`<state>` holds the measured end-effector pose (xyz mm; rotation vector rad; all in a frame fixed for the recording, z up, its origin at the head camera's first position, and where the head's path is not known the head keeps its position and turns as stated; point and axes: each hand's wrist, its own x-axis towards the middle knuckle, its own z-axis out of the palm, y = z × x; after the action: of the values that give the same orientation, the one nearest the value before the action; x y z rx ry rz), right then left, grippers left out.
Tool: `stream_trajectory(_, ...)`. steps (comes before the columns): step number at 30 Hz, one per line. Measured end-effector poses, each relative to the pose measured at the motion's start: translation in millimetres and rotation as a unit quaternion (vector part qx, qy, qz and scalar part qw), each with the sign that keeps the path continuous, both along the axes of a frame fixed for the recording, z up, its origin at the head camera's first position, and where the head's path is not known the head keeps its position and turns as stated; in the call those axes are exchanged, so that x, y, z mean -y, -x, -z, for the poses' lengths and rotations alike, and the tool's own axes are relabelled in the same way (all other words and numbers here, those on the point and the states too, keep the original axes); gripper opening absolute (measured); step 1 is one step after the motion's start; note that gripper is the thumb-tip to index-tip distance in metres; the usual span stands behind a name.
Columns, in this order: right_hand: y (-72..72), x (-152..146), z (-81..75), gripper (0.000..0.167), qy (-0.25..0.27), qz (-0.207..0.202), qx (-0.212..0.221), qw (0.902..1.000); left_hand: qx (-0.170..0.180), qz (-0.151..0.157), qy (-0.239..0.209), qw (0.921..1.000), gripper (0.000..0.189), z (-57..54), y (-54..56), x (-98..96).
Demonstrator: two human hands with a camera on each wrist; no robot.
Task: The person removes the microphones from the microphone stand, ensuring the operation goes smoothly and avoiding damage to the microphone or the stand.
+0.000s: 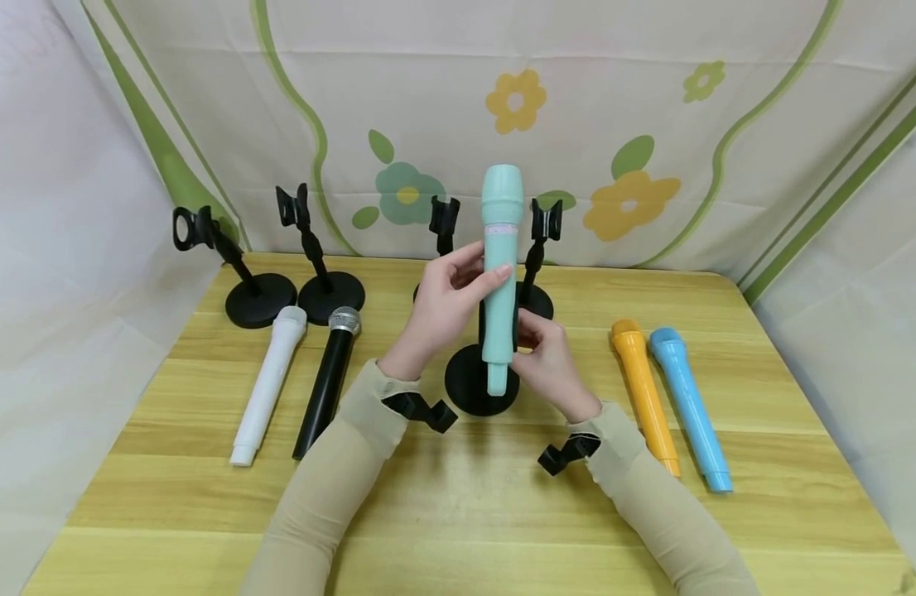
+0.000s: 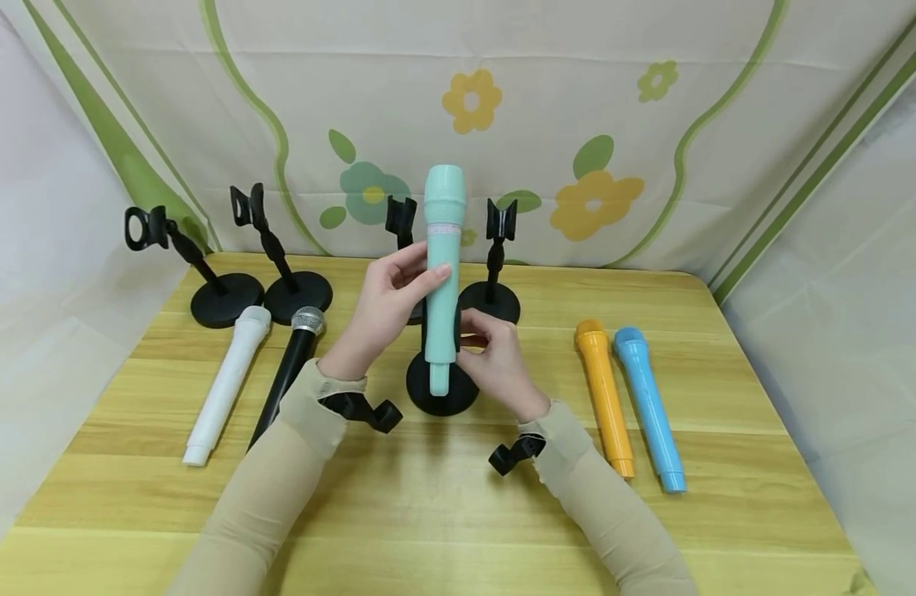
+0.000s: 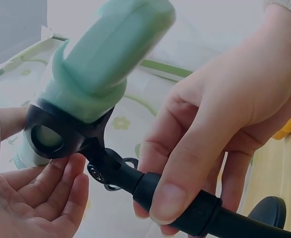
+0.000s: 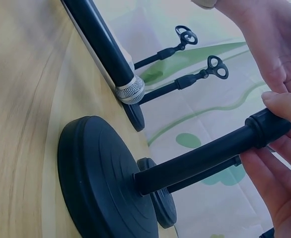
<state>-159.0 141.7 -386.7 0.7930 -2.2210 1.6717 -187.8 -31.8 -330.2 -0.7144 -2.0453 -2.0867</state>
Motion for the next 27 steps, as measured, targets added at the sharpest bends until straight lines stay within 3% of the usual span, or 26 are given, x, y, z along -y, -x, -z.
stream_trajectory(7,-0.6,0.1,0.2,0.022,-0.002,0.004,-0.007,1.0,-0.001,0.008,-0.01,0.9999,0.045,-1.2,5.9,-0.9)
stream_trajectory(27,4.2,0.3,7.1,0.022,0.01,-0.001,-0.006,0.9999,0.015,-0.007,-0.02,0.9997,0.045,-5.6,18.4,-3.2)
